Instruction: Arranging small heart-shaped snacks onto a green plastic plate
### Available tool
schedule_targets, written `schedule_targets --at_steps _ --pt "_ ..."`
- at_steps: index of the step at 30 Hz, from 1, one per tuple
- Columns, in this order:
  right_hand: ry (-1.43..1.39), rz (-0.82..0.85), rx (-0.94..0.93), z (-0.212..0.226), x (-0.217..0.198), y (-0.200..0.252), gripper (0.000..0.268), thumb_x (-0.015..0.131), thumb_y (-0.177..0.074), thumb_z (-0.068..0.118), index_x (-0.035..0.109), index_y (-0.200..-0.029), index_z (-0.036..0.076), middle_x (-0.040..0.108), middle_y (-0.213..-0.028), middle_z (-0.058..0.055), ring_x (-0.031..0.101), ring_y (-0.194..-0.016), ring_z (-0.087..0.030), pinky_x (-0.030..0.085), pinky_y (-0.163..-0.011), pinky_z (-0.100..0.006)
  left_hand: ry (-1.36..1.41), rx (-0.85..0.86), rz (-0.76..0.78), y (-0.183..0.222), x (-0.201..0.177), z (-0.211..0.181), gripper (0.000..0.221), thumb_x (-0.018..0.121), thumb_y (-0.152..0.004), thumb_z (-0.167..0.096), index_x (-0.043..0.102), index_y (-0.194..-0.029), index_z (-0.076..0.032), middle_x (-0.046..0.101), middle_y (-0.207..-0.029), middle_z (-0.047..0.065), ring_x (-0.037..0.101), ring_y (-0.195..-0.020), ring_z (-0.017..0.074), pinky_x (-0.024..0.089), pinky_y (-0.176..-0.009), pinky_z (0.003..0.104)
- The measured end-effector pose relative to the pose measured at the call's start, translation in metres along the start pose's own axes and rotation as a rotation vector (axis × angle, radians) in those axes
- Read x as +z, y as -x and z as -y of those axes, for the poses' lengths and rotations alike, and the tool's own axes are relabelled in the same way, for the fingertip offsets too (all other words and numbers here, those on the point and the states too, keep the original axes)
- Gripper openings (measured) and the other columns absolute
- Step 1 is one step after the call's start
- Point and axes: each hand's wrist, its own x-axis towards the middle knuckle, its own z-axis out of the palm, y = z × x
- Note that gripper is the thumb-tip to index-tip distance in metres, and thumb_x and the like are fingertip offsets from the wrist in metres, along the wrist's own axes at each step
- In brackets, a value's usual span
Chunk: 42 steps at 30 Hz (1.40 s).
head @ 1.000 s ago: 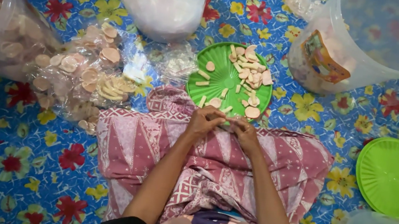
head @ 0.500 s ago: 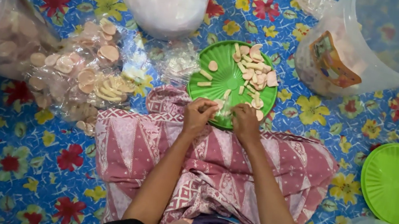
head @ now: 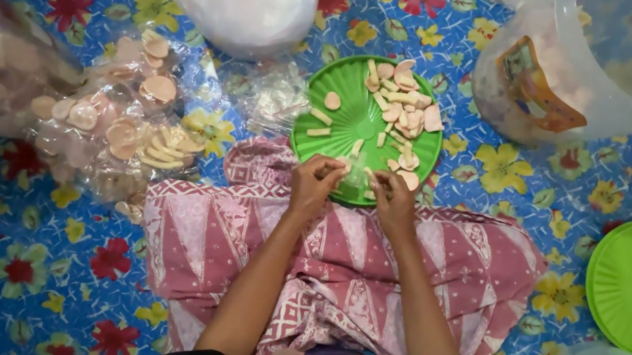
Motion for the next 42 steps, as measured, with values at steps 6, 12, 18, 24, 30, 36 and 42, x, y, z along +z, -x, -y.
schedule_targets --at_steps 6,12,18,24,30,36,42 --pt "-0.043 0.015 0.036 -0.025 0.004 -0.003 0.017 0.064 -0.086 0.009 0.066 -0.103 0.009 0.061 -0.089 -0.010 0.063 -0.089 -0.026 0.052 -0.077 -0.033 0.011 0.044 0.023 -0.002 0.000 -0.008 0.013 0.078 -0.072 -0.016 0.073 -0.084 -0.018 0.067 -0.083 0.001 0.065 -0.077 0.0159 0.048 -0.073 0.026" --pt "-0.121 -0.031 0.062 -0.024 0.006 -0.004 0.015 0.063 -0.086 0.009 0.068 -0.101 0.006 0.061 -0.087 -0.012 0.063 -0.083 -0.025 0.051 -0.075 -0.033 -0.057 0.122 0.014 -0.004 0.002 0.009 0.014 0.076 -0.073 -0.013 0.072 -0.086 -0.018 0.066 -0.084 0.002 0.065 -0.080 0.0221 0.049 -0.074 0.030" --pt "-0.171 -0.026 0.090 -0.019 0.006 -0.002 0.016 0.061 -0.088 0.008 0.069 -0.102 0.007 0.061 -0.086 -0.010 0.061 -0.079 -0.017 0.050 -0.072 -0.029 -0.095 0.159 0.007 -0.005 0.000 0.005 0.015 0.077 -0.071 -0.013 0.072 -0.084 -0.019 0.066 -0.083 0.000 0.065 -0.080 0.0225 0.049 -0.074 0.031" --pt "-0.130 -0.025 0.032 -0.011 0.003 0.000 0.015 0.064 -0.086 0.008 0.070 -0.100 0.007 0.062 -0.086 -0.012 0.063 -0.080 -0.022 0.050 -0.072 -0.031 -0.027 0.191 0.064 -0.001 0.000 0.002 0.014 0.077 -0.072 -0.014 0.072 -0.085 -0.018 0.066 -0.083 0.001 0.065 -0.082 0.0228 0.049 -0.076 0.033" --pt "-0.299 -0.037 0.120 0.002 0.004 0.012 0.016 0.059 -0.089 0.006 0.067 -0.103 0.005 0.064 -0.091 -0.009 0.059 -0.075 -0.012 0.051 -0.072 -0.027 -0.074 0.259 0.105 0.001 -0.003 -0.001 0.022 0.077 -0.069 -0.010 0.070 -0.090 -0.015 0.064 -0.086 0.004 0.064 -0.086 0.0270 0.050 -0.078 0.036" --pt "-0.359 0.002 0.273 0.008 -0.003 0.019 0.019 0.062 -0.088 0.012 0.066 -0.106 0.008 0.065 -0.095 -0.009 0.061 -0.072 -0.011 0.052 -0.067 -0.025 -0.076 0.297 0.101 0.005 -0.004 0.003 0.028 0.080 -0.067 -0.016 0.069 -0.093 -0.016 0.063 -0.082 0.005 0.064 -0.083 0.0280 0.050 -0.077 0.036" --pt "-0.404 0.004 0.340 0.038 -0.006 0.029 0.024 0.066 -0.084 0.012 0.064 -0.108 0.007 0.065 -0.096 -0.011 0.062 -0.075 -0.013 0.053 -0.066 -0.027 -0.021 0.311 0.116 0.014 -0.001 -0.002 0.034 0.082 -0.065 -0.018 0.068 -0.096 -0.014 0.061 -0.079 0.007 0.064 -0.080 0.0288 0.050 -0.076 0.038"
